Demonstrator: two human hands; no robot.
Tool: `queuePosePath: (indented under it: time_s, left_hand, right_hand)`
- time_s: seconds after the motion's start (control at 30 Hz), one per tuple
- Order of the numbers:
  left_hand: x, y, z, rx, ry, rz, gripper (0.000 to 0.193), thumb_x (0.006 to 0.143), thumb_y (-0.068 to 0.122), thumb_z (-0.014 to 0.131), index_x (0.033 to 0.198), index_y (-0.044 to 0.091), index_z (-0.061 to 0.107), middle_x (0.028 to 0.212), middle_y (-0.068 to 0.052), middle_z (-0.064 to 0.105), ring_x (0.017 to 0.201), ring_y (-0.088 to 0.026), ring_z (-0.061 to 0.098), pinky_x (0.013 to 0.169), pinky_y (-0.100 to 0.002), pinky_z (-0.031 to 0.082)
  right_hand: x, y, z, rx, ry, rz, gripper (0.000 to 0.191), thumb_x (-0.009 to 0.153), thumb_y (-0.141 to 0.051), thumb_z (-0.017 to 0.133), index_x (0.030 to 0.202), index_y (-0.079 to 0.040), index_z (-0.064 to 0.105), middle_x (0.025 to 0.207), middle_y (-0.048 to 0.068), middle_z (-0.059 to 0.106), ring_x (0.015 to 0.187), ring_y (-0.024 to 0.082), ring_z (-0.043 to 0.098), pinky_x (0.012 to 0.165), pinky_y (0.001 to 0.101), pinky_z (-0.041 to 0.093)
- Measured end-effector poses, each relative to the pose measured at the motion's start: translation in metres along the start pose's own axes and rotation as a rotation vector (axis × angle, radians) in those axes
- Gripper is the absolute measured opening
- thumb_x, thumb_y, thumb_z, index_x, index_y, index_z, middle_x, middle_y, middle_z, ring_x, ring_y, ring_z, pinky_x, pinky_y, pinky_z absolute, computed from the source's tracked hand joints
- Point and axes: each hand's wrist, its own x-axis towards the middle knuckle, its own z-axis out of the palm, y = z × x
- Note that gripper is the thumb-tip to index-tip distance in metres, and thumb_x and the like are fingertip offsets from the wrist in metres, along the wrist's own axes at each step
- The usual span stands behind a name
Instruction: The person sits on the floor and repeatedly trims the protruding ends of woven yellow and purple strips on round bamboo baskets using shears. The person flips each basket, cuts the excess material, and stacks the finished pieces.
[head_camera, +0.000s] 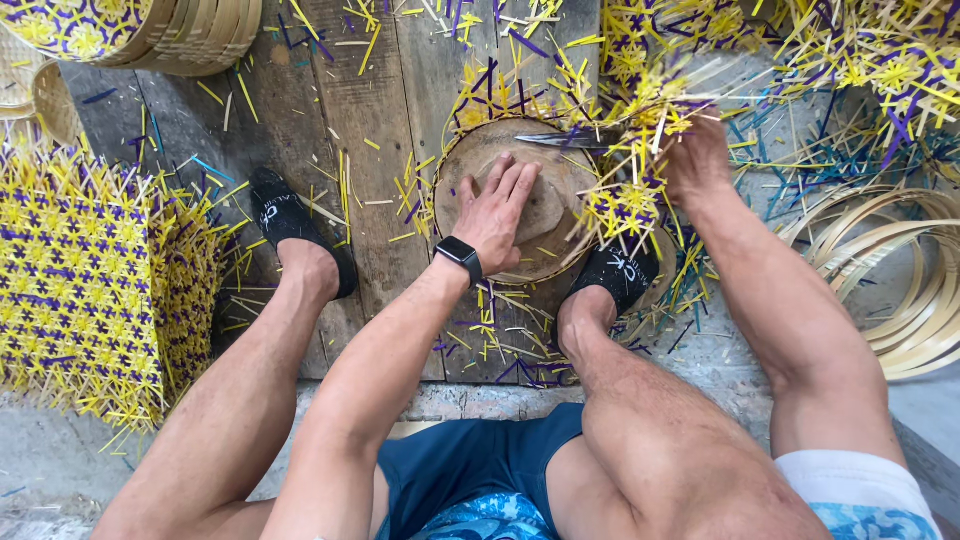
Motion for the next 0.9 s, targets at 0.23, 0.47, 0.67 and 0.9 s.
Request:
queuePosePath:
  time_s: [0.23,0.47,0.67,0.9]
  left_hand:
    - [-0.005,0.001,-0.006,0.080,0.046,-0.025,0.127,0.048,0.013,0.088,0.159,0.021,0.026,0.160,-0.011,0.033,0.154,-0.038,0.023,0.112,-0.072,0.025]
    - [-0.004,0.049,0.016,-0.204,0.440,-0.587,0.092,0.059,0.058,0.088,0.140,0.032,0.053,0.157,-0.018,0.026,0.145,-0.050,0.019,0.106,-0.076,0.027]
    - [0.005,0.050,0.011,-0.128,0.341,-0.597,0.078,0.061,0.056,0.085,0.132,0.033,0.063,0.154,-0.011,0.037,0.141,-0.050,0.024,0.104,-0.076,0.029]
    - [-0.005,0.034,0.004,-0.060,0.254,-0.357,0.081,0.057,0.054,0.087,0.131,0.032,0.064,0.155,-0.013,0.040,0.139,-0.050,0.027,0.103,-0.077,0.029]
  right_hand:
    - [-0.004,-0.002,0.008,0.052,-0.008,-0.057,0.034,0.079,-0.028,0.071,0.108,-0.010,0.073,0.108,0.012,0.072,0.103,0.028,0.067,0.090,0.0398,0.053]
    - [-0.033,0.014,-0.001,0.189,0.075,-0.024,0.041,0.086,-0.033,0.071,0.113,-0.002,0.069,0.113,0.017,0.067,0.108,0.033,0.064,0.091,0.0439,0.051]
    - [-0.015,-0.009,0.008,0.098,0.249,-0.017,0.026,0.096,-0.024,0.068,0.114,-0.005,0.070,0.115,0.014,0.067,0.117,0.027,0.061,0.108,0.0448,0.044]
    - [-0.008,-0.016,0.008,0.215,0.230,0.016,0.032,0.083,-0.035,0.078,0.100,-0.009,0.073,0.103,0.013,0.069,0.103,0.030,0.064,0.095,0.0453,0.049]
